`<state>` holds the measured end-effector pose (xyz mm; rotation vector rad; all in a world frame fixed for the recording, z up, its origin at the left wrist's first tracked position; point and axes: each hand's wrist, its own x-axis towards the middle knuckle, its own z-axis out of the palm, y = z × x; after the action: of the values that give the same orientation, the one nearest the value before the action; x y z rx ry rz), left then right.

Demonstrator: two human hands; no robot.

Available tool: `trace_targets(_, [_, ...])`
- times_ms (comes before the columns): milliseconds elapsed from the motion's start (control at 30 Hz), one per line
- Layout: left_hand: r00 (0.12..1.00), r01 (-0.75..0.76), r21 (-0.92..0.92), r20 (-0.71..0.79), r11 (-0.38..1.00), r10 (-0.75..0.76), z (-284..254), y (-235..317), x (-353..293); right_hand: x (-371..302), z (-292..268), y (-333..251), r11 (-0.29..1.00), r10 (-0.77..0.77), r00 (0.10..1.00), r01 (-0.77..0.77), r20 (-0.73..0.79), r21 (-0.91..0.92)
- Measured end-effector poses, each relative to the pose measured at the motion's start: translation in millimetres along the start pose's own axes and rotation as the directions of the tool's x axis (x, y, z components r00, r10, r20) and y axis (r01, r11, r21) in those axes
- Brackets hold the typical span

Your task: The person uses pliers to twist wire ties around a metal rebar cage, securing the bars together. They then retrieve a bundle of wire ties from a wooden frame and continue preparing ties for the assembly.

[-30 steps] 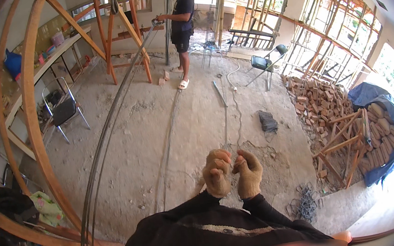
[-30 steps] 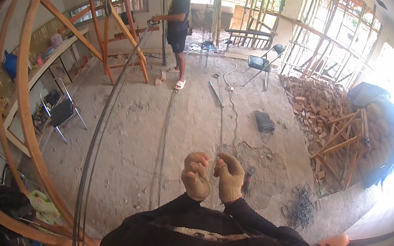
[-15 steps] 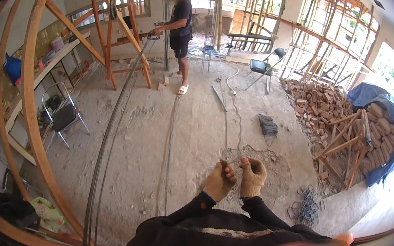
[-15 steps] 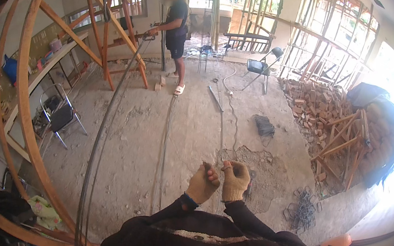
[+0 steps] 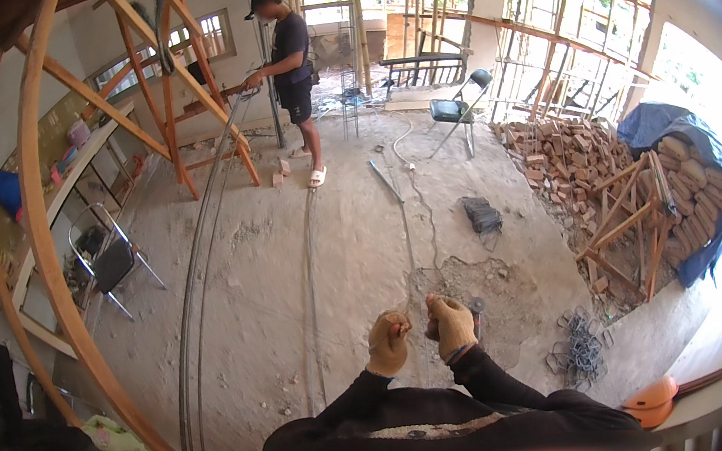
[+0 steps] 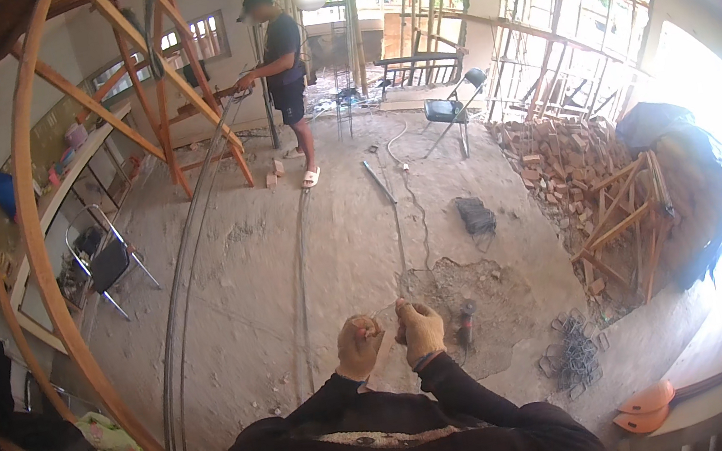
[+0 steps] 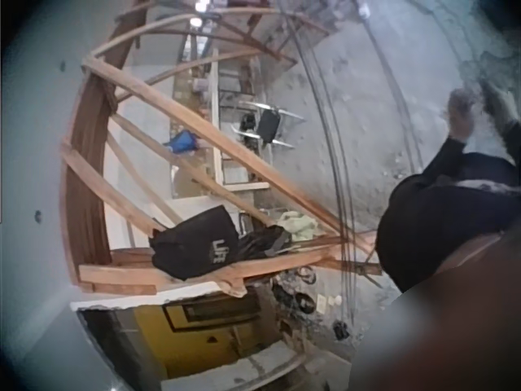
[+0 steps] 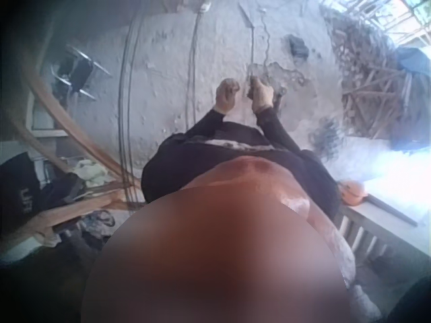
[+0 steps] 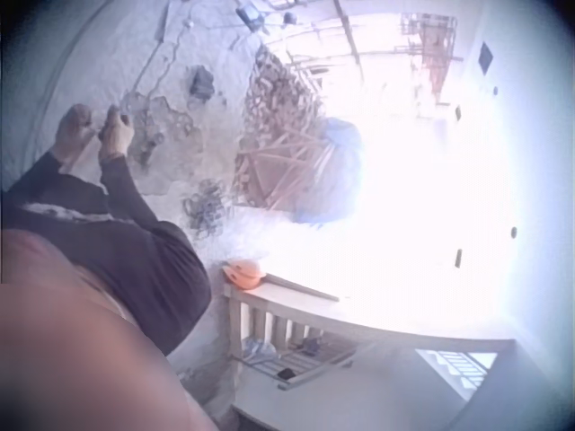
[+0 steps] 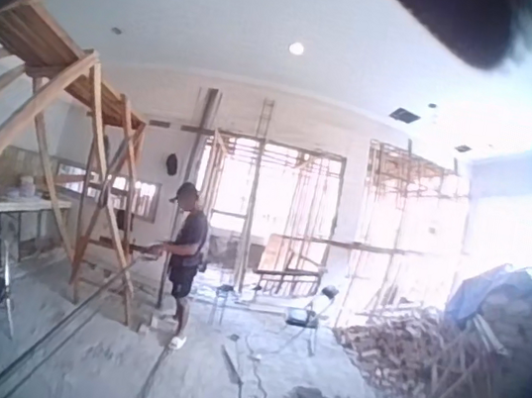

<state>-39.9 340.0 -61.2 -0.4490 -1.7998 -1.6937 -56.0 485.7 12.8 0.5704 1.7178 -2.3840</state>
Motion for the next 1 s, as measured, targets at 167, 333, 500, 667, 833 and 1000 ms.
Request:
trace_targets(167, [0.981, -0.179, 0.076, 0.090, 0.981, 0.172, -3.4, -0.4, -14.7, -2.0, 3.1, 4.5, 0.904, -0.325, 0.945, 0.296, -0.045, -0.310])
trace_targets(333, [0.987, -0.129, 0.116, 0.109, 0.985, 0.117, -5.2, 3.0, -21.7, -8.5, 4.0, 6.3, 0.854, -0.396, 0.917, 0.345, -0.057, -0.390])
trace_targets(500, [0.945, -0.235, 0.162, 0.269, 0.958, 0.187, -4.3, 2.8, -24.1, -6.6, -3.8, 6.1, 0.730, -0.442, 0.884, 0.255, -0.153, -0.634])
trace_targets(667, [0.967, -0.080, -0.005, 0.242, 0.997, 0.079, 4.1, -3.6, -44.4, -0.2, -16.4, 20.7, 0.679, -0.495, 0.846, 0.234, -0.199, -0.696])
trace_targets(833, [0.488, 0.582, -0.813, 0.340, 0.009, -0.804, 0.6, -20.9, -51.3, -6.8, -20.5, 41.0, 0.915, -0.354, 0.932, 0.327, -0.082, -0.237])
trace_targets(1000, [0.362, 0.351, -0.901, 0.382, -0.256, -0.850, -17.8, -38.0, -43.2, -19.3, -26.6, 46.7, 0.924, -0.168, 0.956, 0.238, 0.239, -0.300])
